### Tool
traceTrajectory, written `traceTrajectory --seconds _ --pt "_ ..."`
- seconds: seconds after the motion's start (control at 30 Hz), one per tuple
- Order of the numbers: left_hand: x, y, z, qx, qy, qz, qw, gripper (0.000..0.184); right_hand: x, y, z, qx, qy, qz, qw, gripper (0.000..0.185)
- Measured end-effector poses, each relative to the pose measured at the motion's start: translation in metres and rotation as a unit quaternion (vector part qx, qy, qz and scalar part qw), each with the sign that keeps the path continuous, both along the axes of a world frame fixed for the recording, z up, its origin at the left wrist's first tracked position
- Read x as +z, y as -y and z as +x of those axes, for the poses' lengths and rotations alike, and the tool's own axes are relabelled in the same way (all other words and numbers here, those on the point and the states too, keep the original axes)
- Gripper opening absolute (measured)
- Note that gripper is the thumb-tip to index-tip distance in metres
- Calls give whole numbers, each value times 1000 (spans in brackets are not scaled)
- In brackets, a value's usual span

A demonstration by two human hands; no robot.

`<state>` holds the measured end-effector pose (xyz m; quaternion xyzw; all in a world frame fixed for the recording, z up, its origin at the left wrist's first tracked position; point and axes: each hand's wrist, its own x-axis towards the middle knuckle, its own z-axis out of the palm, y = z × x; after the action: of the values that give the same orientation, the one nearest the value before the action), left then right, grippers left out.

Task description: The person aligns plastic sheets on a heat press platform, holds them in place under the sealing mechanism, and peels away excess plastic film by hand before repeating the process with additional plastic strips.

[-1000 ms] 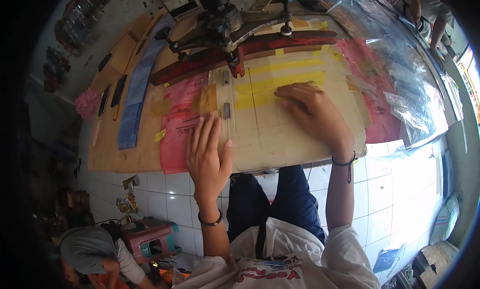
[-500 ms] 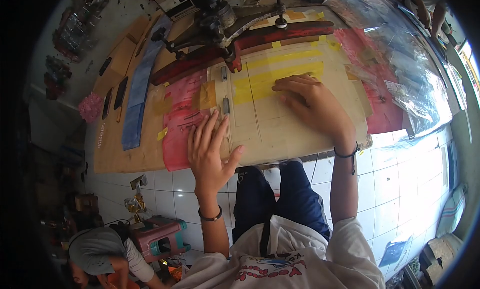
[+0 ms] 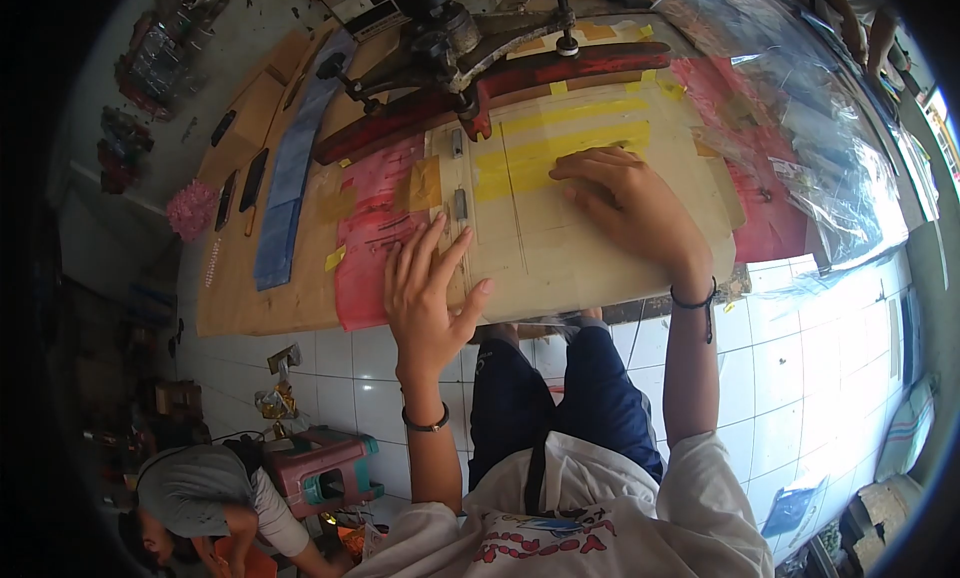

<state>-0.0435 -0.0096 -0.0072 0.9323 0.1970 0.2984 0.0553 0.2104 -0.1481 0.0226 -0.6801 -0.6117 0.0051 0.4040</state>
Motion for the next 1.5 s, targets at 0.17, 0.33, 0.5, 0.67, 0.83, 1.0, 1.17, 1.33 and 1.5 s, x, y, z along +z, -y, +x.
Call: traceTrajectory --seconds 0.17,0.33,0.5,0.67,0.83,1.0,1.17,1.33,1.5 --pt "1 1 0 2 1 -7 1000 55 3 3 -2 -2 -10 -3 1000 25" --pt "1 2 0 5 -1 -8 1000 54 -1 3 0 1 -9 0 1000 24" --pt "3 2 0 1 -1 -11 1000 54 0 4 0 0 -9 1 1000 24" --pt "5 3 0 3 -3 -14 1000 54 2 4 0 6 -12 -1 1000 23" --pt "3 3 0 2 -3 -11 1000 54 -1 5 -1 5 -2 4 1000 23" --pt "5 3 0 0 -1 -12 1000 56 -1 5 0 9 -3 9 1000 24" --pt "4 1 1 -2 -3 -12 1000 57 -1 2 -3 -13 14 -7 1000 27" --pt "6 5 1 8 11 -15 1000 56 6 -7 -6 -24 61 -73 995 42" --pt "7 3 2 8 -10 -20 1000 55 2 -43 -10 -26 154 -147 977 58"
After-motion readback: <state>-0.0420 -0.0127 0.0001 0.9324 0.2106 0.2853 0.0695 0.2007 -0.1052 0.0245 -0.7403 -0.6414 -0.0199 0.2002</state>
